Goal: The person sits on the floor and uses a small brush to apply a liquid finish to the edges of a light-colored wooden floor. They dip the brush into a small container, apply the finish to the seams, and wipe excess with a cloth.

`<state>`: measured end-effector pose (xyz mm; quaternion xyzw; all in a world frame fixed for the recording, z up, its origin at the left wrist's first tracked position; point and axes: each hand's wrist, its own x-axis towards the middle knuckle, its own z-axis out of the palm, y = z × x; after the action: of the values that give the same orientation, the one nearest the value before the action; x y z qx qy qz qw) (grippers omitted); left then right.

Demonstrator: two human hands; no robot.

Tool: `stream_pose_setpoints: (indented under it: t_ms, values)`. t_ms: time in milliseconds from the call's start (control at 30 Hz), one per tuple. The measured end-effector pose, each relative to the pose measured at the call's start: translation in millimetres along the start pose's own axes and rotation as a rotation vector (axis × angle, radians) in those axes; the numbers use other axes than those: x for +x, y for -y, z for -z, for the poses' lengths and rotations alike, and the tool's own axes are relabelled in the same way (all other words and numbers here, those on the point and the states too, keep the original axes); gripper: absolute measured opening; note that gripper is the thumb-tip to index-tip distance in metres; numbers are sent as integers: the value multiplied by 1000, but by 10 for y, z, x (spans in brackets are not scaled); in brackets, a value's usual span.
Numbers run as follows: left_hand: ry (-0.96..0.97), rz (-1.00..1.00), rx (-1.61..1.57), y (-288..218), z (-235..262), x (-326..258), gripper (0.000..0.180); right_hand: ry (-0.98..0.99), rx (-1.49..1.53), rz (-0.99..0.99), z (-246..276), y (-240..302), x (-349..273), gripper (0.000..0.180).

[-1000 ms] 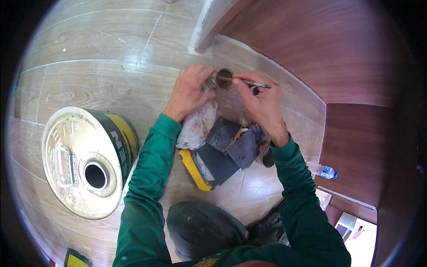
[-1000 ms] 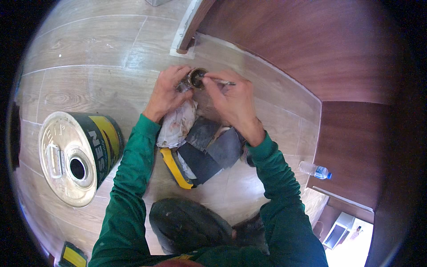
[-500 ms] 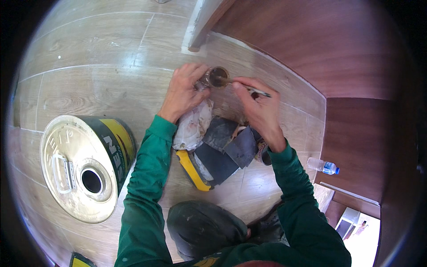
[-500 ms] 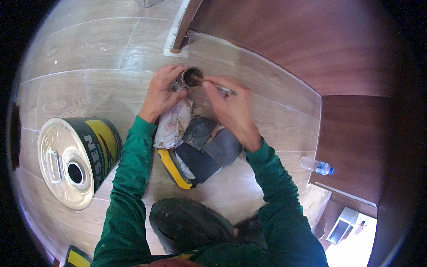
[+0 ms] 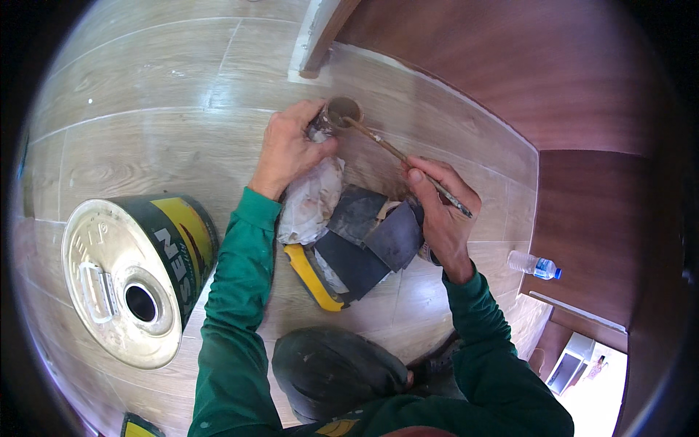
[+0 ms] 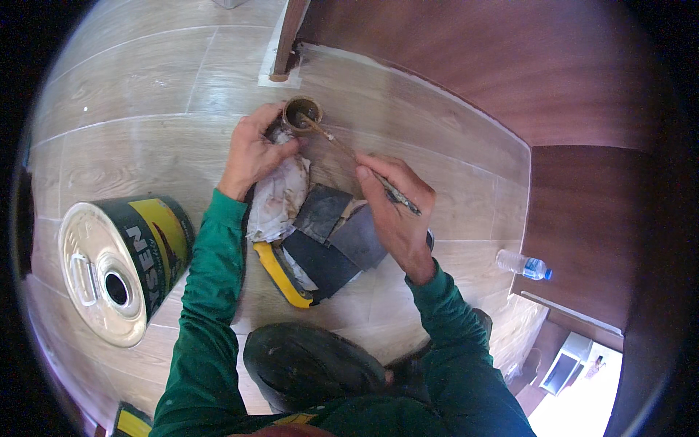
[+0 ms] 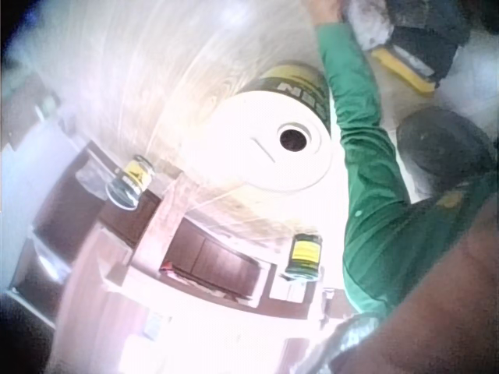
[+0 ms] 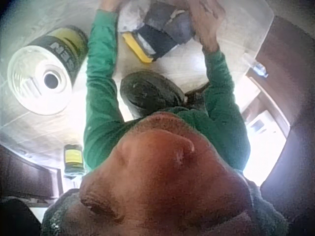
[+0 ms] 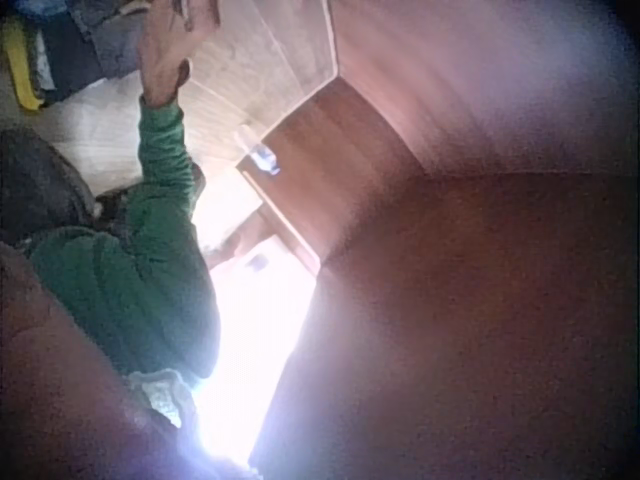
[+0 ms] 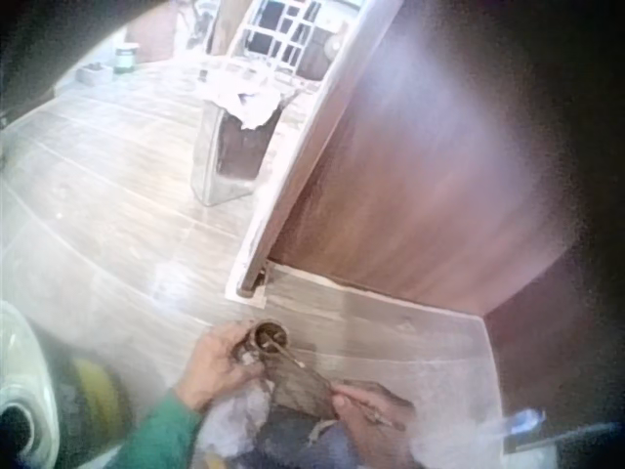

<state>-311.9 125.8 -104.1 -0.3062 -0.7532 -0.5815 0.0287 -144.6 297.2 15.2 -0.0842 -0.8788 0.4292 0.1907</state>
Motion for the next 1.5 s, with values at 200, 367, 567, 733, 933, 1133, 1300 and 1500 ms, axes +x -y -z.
stream_pose_setpoints:
  t_ms: [200, 367, 567, 733, 933, 1133, 1300, 1500]
  values:
    - [59, 44, 9, -11, 17, 5, 55, -28, -48, 108, 50, 51, -100, 18]
    - [45, 41, 30, -31, 13, 8, 56, -16, -153, 178, 103, 129, -107, 19]
    - [20, 27, 7, 17, -6, -2, 56, 25, -145, 188, 118, 185, 11, 18]
    - [3, 2, 73, 32, -17, -9, 55, 72, -59, 72, 95, -9, -81, 21]
    - [14, 35, 32, 0, -7, -12, 53, 73, -30, 64, 219, 43, -137, 22]
    - [2, 22, 74, 1, -28, 3, 52, 61, 137, -58, 139, 9, -48, 19]
    - [-35, 57, -7, -31, -52, -1, 50, 48, 197, -52, 354, -203, -182, 21]
    - [-21, 16, 121, -31, 85, -16, 43, -77, 360, -221, 401, -423, 292, 28]
